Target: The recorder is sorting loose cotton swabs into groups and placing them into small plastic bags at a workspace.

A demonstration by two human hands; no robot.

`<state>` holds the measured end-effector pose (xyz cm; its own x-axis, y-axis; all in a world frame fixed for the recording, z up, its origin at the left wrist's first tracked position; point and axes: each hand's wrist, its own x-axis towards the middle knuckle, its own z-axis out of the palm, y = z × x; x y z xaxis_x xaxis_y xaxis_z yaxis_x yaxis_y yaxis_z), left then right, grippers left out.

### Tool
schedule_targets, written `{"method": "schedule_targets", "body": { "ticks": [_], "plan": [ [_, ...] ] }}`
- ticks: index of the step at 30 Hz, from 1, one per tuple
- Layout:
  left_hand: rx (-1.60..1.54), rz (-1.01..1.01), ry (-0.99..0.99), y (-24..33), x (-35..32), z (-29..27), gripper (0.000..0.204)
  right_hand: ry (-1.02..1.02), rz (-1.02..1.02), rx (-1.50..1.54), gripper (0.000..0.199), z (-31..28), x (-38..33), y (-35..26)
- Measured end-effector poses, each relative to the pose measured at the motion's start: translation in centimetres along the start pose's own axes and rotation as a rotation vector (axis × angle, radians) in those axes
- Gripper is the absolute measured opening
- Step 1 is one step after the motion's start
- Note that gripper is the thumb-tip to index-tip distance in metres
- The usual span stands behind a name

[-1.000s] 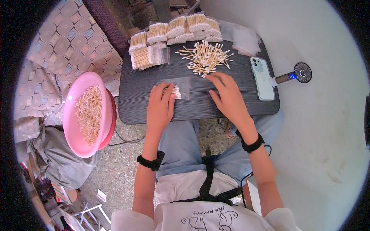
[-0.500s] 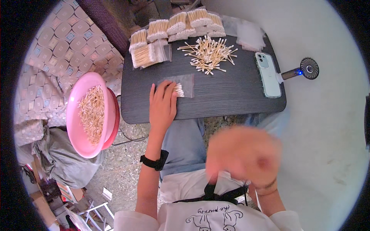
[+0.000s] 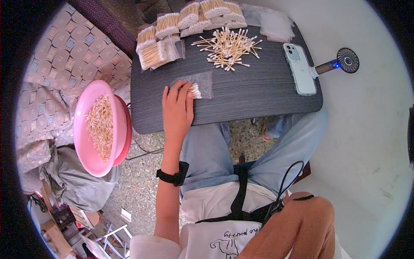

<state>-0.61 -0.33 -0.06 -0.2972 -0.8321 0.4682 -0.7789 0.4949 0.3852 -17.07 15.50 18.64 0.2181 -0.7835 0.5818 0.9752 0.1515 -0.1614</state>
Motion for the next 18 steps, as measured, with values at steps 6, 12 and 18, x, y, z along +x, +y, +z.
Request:
{"method": "schedule_targets", "body": {
  "ticks": [6, 12, 18],
  "plan": [
    [0.031, 0.011, -0.014, -0.5, -0.2, -0.2, 0.027, 0.131, 0.372, -0.350, 0.019, -1.6, 1.3, -4.6],
    [0.013, 0.034, 0.014, -0.2, -0.1, 0.0, 0.027, 0.249, 0.506, -2.117, 0.024, -10.5, 1.4, -5.2],
    [0.026, 0.003, 0.001, -0.4, -0.3, 0.0, 0.027, 0.072, 0.076, -2.513, 0.045, -20.6, 1.9, -4.3]
  ]
}}
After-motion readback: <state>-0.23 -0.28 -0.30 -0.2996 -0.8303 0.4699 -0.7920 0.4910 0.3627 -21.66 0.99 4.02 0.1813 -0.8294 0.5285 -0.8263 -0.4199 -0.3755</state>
